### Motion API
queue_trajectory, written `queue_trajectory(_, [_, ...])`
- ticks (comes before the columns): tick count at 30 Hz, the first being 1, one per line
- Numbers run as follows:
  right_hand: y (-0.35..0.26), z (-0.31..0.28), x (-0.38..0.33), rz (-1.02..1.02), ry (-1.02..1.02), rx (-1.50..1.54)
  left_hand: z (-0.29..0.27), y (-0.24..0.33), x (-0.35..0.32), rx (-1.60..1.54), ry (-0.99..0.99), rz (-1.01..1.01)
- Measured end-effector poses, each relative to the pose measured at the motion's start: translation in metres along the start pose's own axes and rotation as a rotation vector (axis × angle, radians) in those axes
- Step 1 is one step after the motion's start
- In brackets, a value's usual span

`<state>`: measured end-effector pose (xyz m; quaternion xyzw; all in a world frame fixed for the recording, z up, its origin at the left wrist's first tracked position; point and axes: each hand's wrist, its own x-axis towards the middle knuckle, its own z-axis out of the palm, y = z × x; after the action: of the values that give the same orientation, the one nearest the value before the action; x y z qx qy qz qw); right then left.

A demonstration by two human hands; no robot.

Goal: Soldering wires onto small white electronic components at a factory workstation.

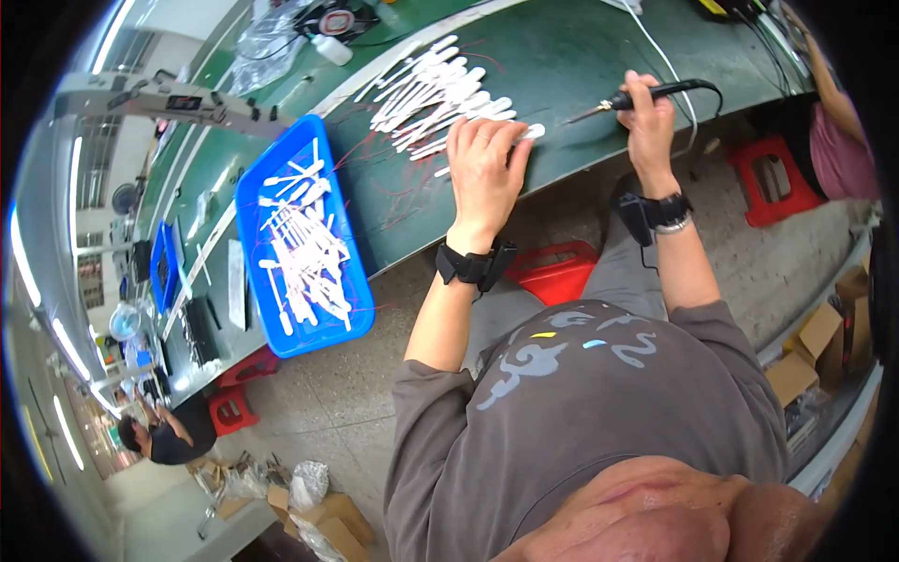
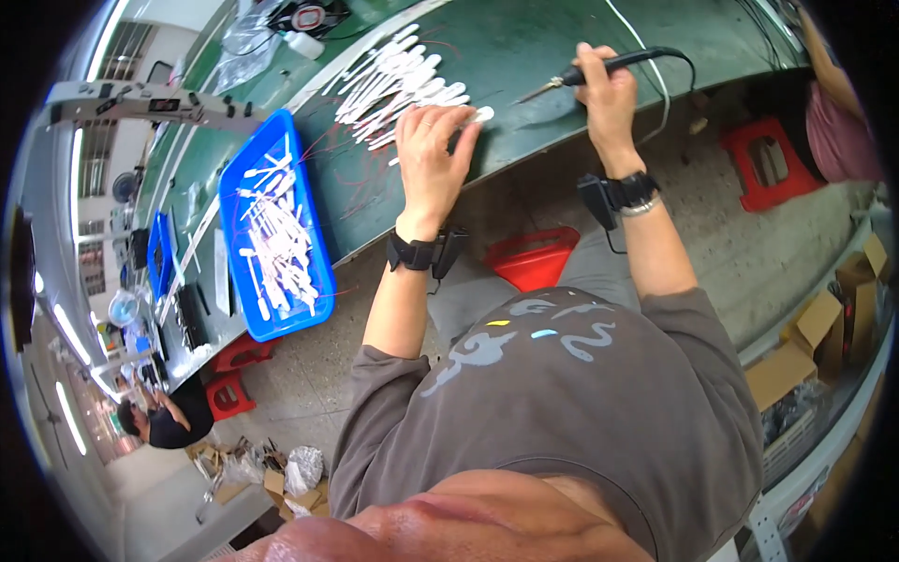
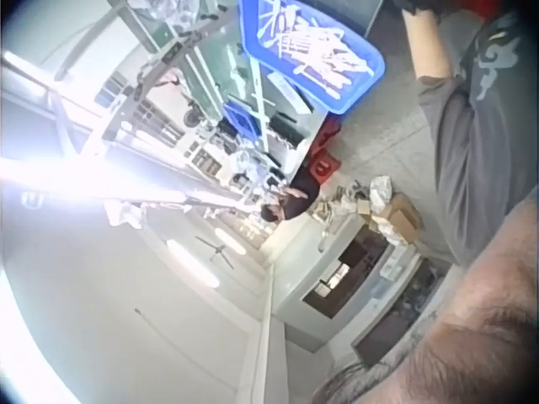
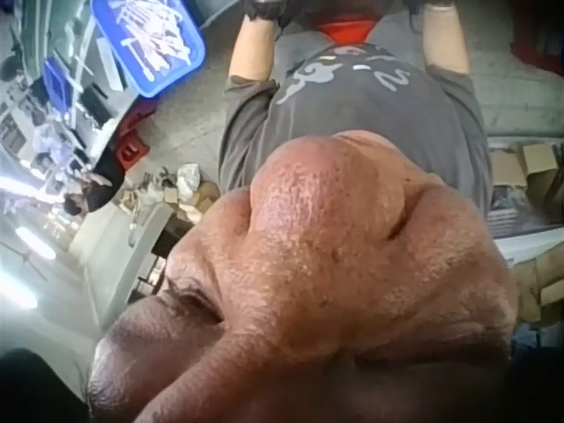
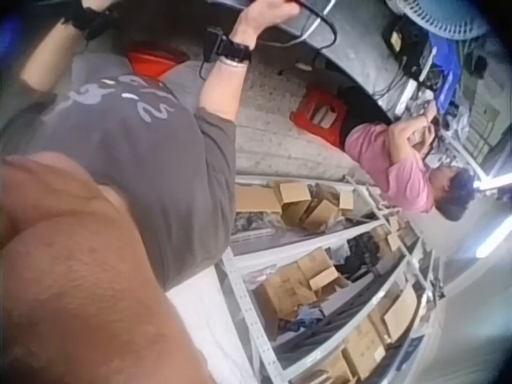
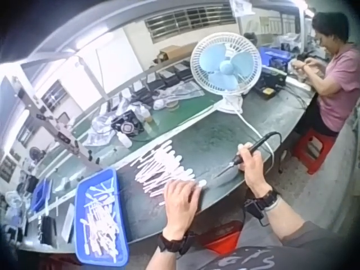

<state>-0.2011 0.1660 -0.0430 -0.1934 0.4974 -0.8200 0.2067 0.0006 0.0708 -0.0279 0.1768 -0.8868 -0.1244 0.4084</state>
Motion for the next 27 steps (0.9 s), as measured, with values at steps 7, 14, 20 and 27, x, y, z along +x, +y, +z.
queue_trajectory(7, [0.005, 0.001, 0.002, 0.000, -0.018, -0.069, -0.039, -0.067, 0.051, 0.300, 0.003, -0.014])
queue_trajectory(14, [0.008, -0.008, 0.005, -0.009, -0.023, -0.106, 0.007, -0.106, 0.044, 0.424, -0.074, -0.176])
queue_trajectory(20, [0.013, -0.011, 0.009, 0.023, -0.103, -0.014, -0.050, -0.061, 0.025, 0.311, 0.154, -0.059])
queue_trajectory(27, [0.009, -0.011, 0.009, 0.032, -0.072, -0.018, -0.209, -0.007, -0.049, 0.255, -0.003, -0.435])
